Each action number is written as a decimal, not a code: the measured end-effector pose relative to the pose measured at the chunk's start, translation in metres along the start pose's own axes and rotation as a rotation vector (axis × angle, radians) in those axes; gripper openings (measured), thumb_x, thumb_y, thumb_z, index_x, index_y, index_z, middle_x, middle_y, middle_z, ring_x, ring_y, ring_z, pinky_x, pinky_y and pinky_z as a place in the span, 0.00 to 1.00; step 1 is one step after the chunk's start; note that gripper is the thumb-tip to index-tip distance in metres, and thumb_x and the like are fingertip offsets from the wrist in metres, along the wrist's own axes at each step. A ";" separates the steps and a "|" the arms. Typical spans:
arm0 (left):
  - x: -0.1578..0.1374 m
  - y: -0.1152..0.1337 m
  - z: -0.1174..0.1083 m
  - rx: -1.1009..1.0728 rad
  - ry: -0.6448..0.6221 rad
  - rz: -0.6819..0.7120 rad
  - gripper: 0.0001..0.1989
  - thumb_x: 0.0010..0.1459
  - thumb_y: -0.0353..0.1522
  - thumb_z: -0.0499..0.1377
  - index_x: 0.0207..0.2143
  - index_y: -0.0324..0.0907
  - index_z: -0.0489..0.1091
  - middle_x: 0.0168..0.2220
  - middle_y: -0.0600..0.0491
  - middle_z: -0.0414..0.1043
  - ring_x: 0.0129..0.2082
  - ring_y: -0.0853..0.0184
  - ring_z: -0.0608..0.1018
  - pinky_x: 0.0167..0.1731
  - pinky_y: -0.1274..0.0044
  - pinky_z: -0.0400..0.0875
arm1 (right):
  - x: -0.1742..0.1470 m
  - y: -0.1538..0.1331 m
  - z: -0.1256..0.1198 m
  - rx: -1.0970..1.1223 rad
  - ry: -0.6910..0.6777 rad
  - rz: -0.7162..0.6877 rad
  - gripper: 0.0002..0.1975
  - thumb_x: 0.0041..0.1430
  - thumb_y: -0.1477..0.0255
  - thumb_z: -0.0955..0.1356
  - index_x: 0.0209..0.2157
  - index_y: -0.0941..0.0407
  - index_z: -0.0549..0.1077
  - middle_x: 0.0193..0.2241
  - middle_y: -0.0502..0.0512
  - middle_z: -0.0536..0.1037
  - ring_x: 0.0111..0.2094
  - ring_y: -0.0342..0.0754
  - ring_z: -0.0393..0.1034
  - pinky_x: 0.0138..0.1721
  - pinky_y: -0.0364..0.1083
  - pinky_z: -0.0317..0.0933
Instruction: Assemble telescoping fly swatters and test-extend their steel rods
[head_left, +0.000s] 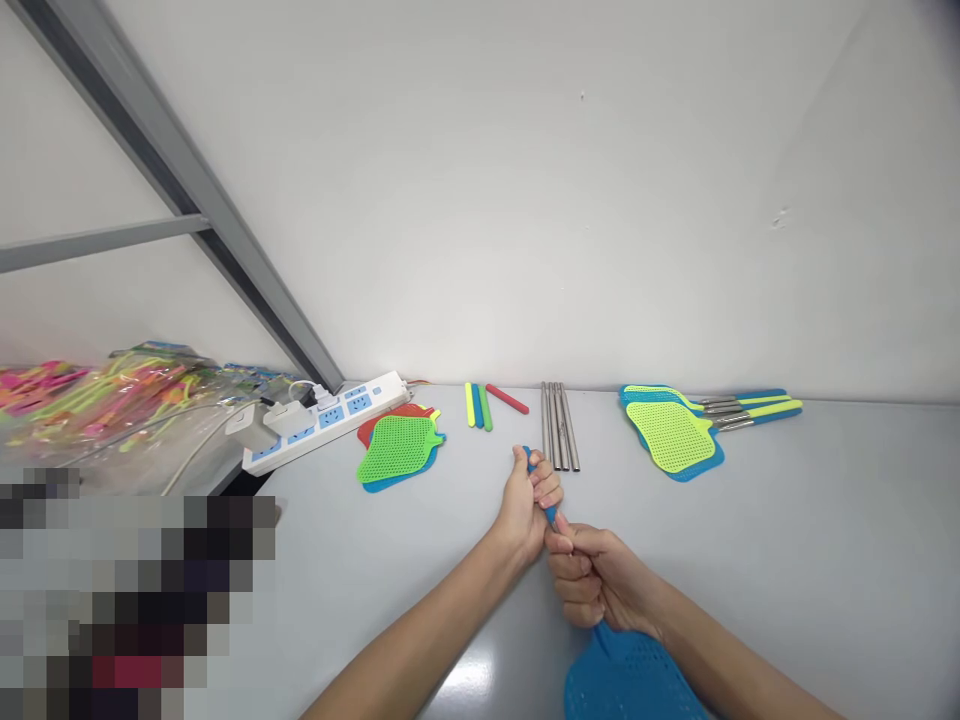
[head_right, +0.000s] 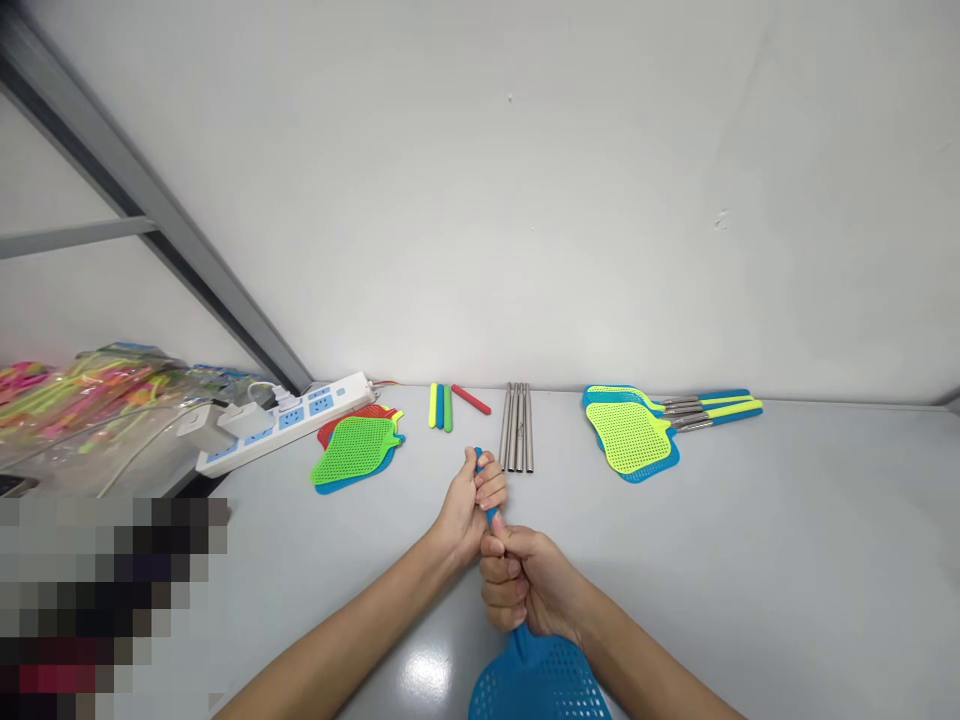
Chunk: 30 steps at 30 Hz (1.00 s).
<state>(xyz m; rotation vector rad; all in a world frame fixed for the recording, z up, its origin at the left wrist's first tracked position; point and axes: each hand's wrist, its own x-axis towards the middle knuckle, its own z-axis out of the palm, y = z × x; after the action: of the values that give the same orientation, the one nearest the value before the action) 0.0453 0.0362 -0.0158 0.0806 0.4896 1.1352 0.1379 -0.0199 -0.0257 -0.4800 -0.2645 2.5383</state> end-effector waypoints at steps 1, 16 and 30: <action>0.001 0.000 -0.001 -0.004 -0.007 -0.015 0.18 0.53 0.44 0.47 0.21 0.39 0.54 0.14 0.63 0.39 0.09 0.81 0.46 0.07 0.88 0.46 | 0.000 -0.001 0.001 0.006 -0.005 -0.012 0.13 0.53 0.66 0.63 0.20 0.58 0.58 0.11 0.40 0.49 0.10 0.34 0.36 0.10 0.35 0.35; 0.004 0.041 0.023 0.041 -0.126 0.026 0.14 0.58 0.33 0.44 0.23 0.37 0.59 0.16 0.60 0.46 0.11 0.80 0.53 0.11 0.87 0.52 | -0.018 -0.010 0.024 -0.132 -0.006 -0.069 0.21 0.55 0.59 0.57 0.38 0.62 0.66 0.24 0.55 0.70 0.30 0.48 0.68 0.32 0.45 0.57; -0.007 0.121 0.069 0.186 -0.224 0.452 0.20 0.52 0.38 0.51 0.13 0.41 0.47 0.09 0.62 0.44 0.09 0.76 0.53 0.11 0.81 0.49 | -0.033 -0.034 0.018 -0.212 0.271 -0.574 0.20 0.50 0.66 0.65 0.46 0.55 0.65 0.41 0.58 0.72 0.42 0.50 0.66 0.45 0.52 0.55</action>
<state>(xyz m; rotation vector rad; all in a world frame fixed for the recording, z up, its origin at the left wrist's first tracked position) -0.0309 0.0950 0.0849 0.4954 0.3845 1.4983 0.1731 -0.0106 0.0093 -0.7063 -0.4929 1.8739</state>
